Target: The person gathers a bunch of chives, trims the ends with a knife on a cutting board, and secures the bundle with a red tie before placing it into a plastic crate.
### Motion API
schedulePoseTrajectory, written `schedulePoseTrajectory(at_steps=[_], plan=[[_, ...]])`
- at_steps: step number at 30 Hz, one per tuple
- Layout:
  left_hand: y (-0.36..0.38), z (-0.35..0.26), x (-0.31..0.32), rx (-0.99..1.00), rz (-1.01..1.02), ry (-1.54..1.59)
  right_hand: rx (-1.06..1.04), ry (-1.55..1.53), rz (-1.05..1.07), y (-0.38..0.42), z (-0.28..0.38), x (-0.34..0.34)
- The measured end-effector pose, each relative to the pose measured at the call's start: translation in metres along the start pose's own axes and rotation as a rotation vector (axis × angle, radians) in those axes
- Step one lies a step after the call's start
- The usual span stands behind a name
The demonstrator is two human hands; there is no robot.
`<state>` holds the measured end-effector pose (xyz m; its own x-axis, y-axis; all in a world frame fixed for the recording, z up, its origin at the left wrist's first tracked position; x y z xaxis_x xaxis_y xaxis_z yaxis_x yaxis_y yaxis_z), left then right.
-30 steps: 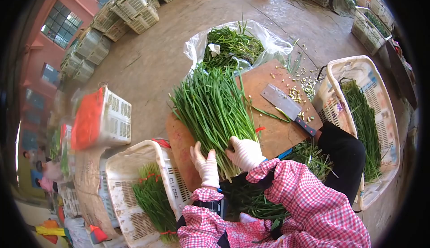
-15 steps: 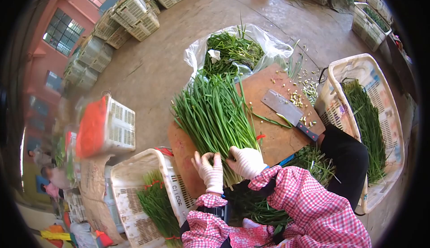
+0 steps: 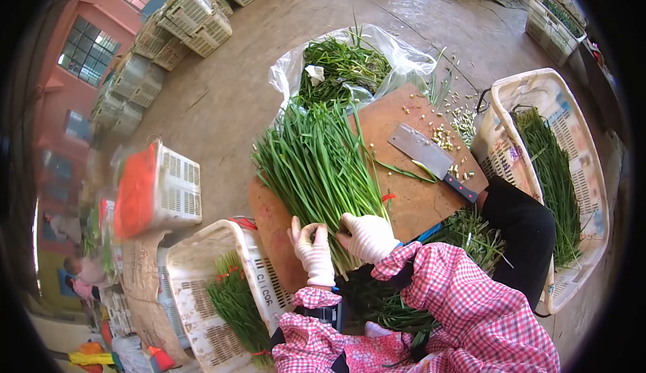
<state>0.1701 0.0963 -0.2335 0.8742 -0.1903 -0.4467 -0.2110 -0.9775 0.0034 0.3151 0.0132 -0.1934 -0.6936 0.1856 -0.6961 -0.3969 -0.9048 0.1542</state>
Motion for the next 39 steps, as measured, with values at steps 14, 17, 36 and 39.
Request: schedulePoseTrajectory(at_steps=[14, 17, 36, 39], plan=[[0.004, -0.010, 0.017, 0.021, 0.206, 0.229, -0.046, 0.221, 0.043, -0.002, 0.013, 0.006], [0.006, -0.018, 0.017, 0.029, 0.226, 0.183, -0.003, 0.217, -0.009, -0.002, 0.011, 0.006], [-0.005, -0.015, 0.000, 0.077, -0.053, 0.087, 0.059, 0.074, -0.025, -0.004, -0.008, -0.003], [-0.007, -0.028, 0.009, 0.099, 0.028, -0.106, 0.050, 0.069, -0.025, -0.005, -0.010, -0.004]])
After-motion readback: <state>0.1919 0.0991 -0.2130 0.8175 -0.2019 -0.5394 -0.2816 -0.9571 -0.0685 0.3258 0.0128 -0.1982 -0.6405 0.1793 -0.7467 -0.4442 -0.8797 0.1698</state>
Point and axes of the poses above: each hand's wrist, its own y-axis away from the middle knuckle, its own x-axis out of the palm, z = x × y, the point moved 9 cm from there along -y, towards the middle knuckle, and after that the axes turned 4 degrees about z, right-handed, at the moved point
